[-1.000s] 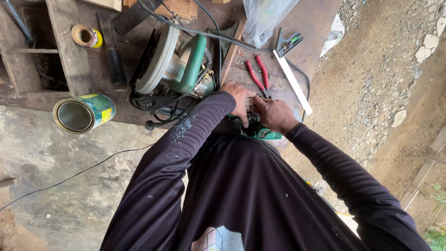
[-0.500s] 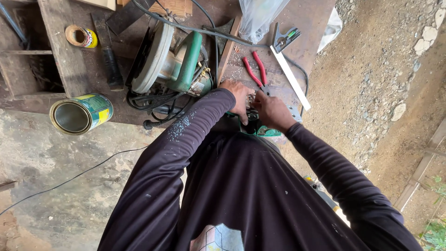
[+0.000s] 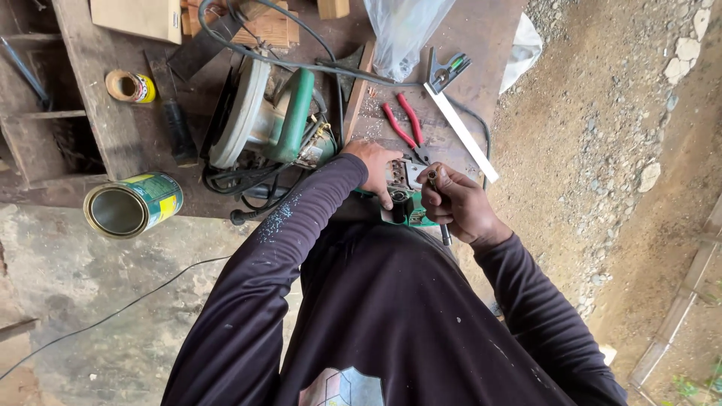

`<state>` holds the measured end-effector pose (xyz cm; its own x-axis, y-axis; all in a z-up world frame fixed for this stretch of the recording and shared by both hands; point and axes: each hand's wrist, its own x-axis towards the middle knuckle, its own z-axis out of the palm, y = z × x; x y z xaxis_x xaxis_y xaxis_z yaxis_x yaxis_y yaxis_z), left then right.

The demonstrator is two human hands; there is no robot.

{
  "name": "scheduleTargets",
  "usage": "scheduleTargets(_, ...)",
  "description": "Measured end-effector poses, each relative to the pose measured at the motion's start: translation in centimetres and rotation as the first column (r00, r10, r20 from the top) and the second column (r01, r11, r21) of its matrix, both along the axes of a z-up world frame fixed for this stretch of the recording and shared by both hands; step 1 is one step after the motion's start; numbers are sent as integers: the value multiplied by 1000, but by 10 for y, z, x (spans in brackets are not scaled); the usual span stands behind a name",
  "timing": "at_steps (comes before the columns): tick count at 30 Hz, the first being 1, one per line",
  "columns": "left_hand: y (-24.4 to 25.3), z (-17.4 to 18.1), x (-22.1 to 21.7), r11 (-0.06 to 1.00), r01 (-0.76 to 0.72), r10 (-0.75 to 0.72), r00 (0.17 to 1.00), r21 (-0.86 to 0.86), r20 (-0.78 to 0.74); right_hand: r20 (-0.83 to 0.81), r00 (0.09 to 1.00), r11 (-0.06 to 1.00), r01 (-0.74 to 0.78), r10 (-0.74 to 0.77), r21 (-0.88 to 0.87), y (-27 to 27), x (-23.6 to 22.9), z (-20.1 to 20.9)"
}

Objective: Adjusting and maintaining the blades and internal components of an electric hand planer on a workbench.

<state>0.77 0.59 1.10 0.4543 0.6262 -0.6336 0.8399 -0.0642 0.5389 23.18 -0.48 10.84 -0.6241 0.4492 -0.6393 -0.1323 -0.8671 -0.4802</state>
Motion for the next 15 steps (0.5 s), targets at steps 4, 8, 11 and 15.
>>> scheduleTargets(4,-1,-2,0,1000,4,-4,1000,7,3,-50,998,999,41,-41,-15,-13,-6,15)
scheduleTargets(8,-2,-7,2,1000,6,-7,1000,21,14,-111,993,998,45,-49,-46,-24,-4,23)
scheduleTargets(11,-3,-4,2,1000,-2,1,1000,31,14,-151,987,997,48,-56,-57,-30,-2,26)
scheduleTargets(15,-3,6,0,999,-29,29,1000,27,11,-170,982,995,67,-80,-80,-36,2,32)
